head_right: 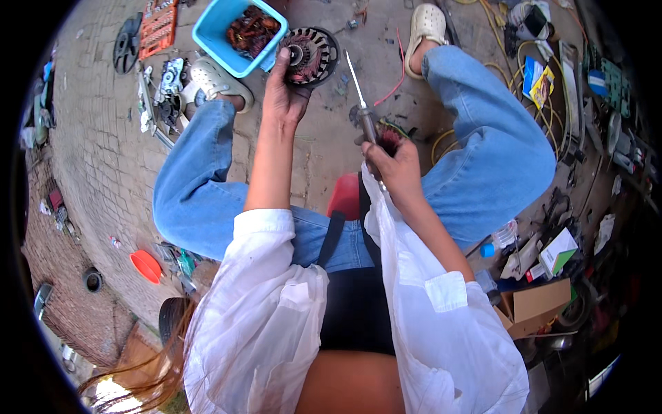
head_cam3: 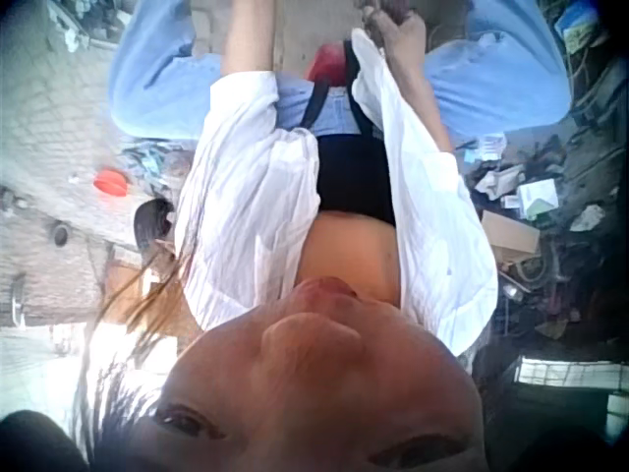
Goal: The person sits on a paved floor and uses pliers and a screwdriver to strip copper wire from a motor stator. They remove the wire coils, place them in a blue plastic bin, and continue stripping the remaining wire from the component.
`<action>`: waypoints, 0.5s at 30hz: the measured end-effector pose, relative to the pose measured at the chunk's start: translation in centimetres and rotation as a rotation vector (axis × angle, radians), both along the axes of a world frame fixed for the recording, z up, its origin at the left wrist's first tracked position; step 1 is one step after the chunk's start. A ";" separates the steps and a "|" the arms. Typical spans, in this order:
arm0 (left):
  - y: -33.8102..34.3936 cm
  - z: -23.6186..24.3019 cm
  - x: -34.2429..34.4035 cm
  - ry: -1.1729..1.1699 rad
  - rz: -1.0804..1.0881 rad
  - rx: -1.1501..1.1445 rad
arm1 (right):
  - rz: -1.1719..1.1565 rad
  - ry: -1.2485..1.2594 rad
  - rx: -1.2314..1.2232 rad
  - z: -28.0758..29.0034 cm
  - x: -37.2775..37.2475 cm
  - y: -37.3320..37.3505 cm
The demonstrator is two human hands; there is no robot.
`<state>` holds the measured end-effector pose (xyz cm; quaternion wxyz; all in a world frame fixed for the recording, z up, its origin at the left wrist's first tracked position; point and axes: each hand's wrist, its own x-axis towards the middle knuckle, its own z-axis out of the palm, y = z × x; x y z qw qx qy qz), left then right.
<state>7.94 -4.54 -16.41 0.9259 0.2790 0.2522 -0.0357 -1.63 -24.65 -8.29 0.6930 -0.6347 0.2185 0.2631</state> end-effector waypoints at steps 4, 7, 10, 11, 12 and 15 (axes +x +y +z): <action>0.6 9.2 -0.8 -0.072 -0.054 -0.013 | 0.087 -0.133 -0.029 6.1 -1.4 -1.4; 0.9 13.8 -2.5 -0.055 -0.066 -0.058 | 0.126 -0.241 0.056 8.7 -3.1 -1.9; 1.2 15.8 -3.7 -0.068 -0.070 -0.092 | 0.188 -0.306 0.082 11.2 -4.5 -1.7; 1.4 16.2 -4.0 -0.071 -0.084 -0.112 | 0.214 -0.330 0.051 12.0 -4.8 -1.5; 1.5 16.4 -4.3 -0.071 -0.102 -0.135 | 0.235 -0.350 0.014 12.9 -5.1 -1.2; 1.7 16.3 -4.9 -0.058 -0.136 -0.190 | 0.256 -0.298 -0.056 14.8 -5.9 -0.5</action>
